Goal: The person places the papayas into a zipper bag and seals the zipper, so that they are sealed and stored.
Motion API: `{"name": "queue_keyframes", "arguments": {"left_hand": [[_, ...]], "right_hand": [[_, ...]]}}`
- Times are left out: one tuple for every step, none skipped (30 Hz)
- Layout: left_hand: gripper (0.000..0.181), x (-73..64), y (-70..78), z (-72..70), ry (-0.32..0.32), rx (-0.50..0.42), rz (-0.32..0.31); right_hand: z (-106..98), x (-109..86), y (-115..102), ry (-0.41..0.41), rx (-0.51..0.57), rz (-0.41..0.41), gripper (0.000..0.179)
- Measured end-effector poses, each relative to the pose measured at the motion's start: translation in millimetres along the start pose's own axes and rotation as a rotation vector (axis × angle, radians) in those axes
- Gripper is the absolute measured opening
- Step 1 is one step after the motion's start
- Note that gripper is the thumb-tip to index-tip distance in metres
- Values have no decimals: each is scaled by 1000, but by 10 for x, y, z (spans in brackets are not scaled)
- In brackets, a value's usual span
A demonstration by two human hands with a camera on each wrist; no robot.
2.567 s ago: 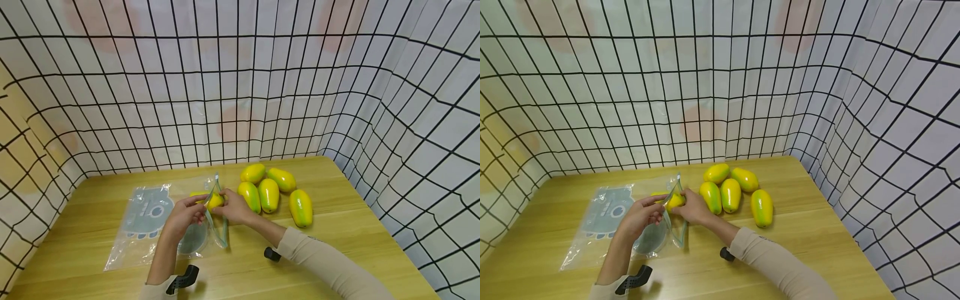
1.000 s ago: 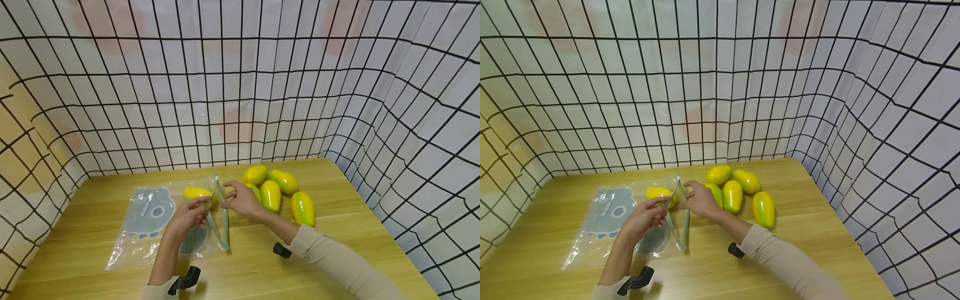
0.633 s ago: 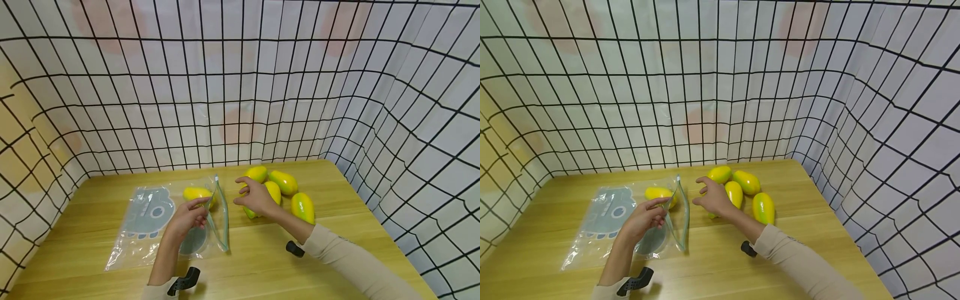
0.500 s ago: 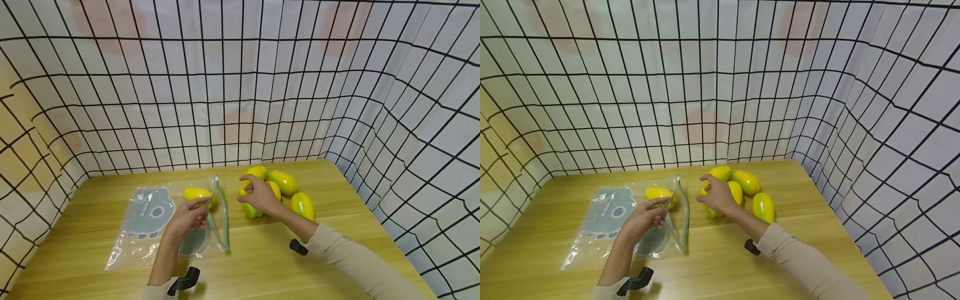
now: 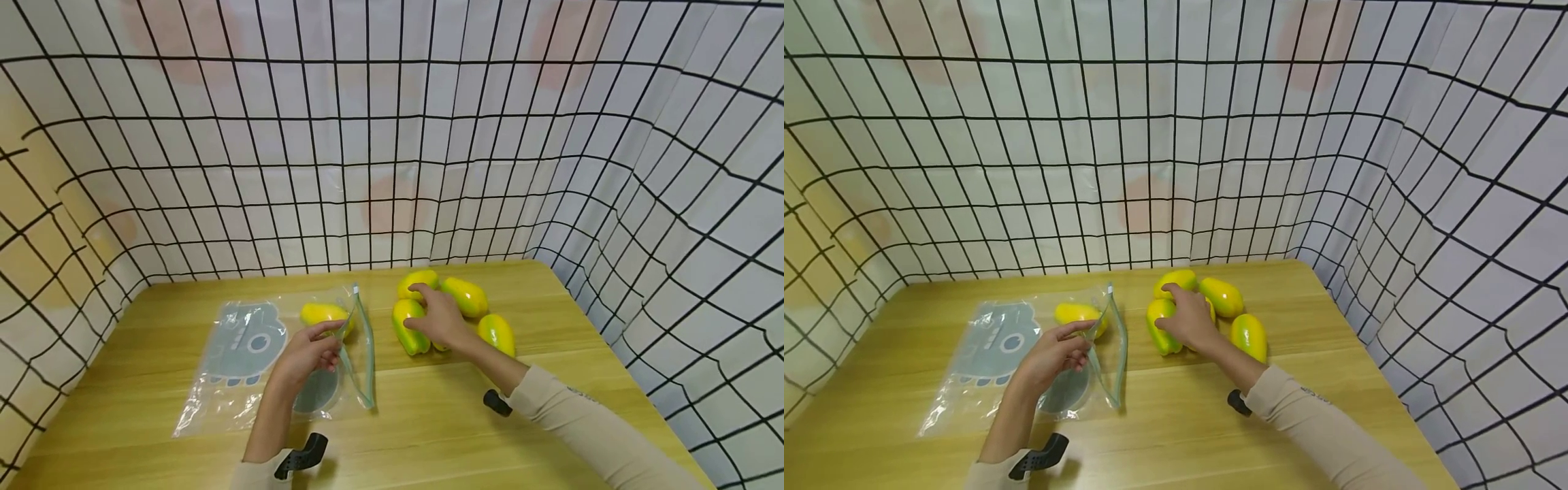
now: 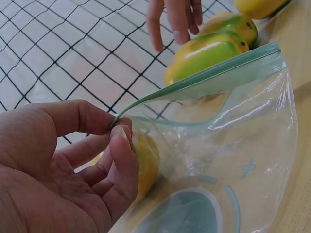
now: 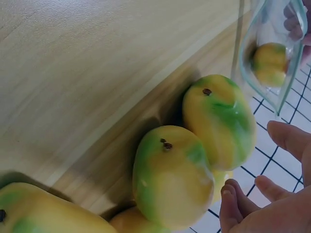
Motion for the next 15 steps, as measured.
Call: {"name": "queue_keyframes", "arguments": {"left_hand": [[49,4,1,3,0,0,-1],[49,6,1,6,0,-1,-2],[49,8,2,8,-1,-1,-2],[49,9,2,9,-1,-2,-2],[49,9,3,9,0,-2,-3],[49,8,3,9,2,-1,-5],[48,7,3,7,2,0,-5],[48,6,5,7,2,1,-5],[48,4,7,7,2,3,-5],[48,2,9,6,4,4,-7],[48,0,11,6,4,5,-7],[48,-3,13,6,5,5,-8],[48,-5,16,7,5,6,-8],[48,-8,19,9,5,6,-8],[48,-9,21,10,4,6,-9]], "right_hand": [[9,4,11,2,-9,3,68],[19,9,18,5,-18,4,69],[32,18,29,10,-35,3,69],[45,23,34,11,-46,2,68],[55,25,33,13,-58,2,68],[68,30,33,17,-74,-2,67],[81,33,30,22,-88,-5,67],[92,34,25,27,-101,-8,66],[102,36,19,31,-111,-10,65],[109,33,8,33,-113,-9,64],[118,33,3,39,-121,-11,64],[129,32,-4,44,-127,-16,64],[138,32,-10,46,-131,-19,63],[145,31,-14,47,-135,-18,64],[150,31,-19,48,-137,-18,64]]}}
Point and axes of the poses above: each hand's wrist, its own x-axis towards the middle knuckle, its own z-axis out of the palm, y = z × x, the point moved 1 cm from there along x, towards the middle knuckle, and after that the axes turned 4 degrees about -y, right-handed, at the moved point
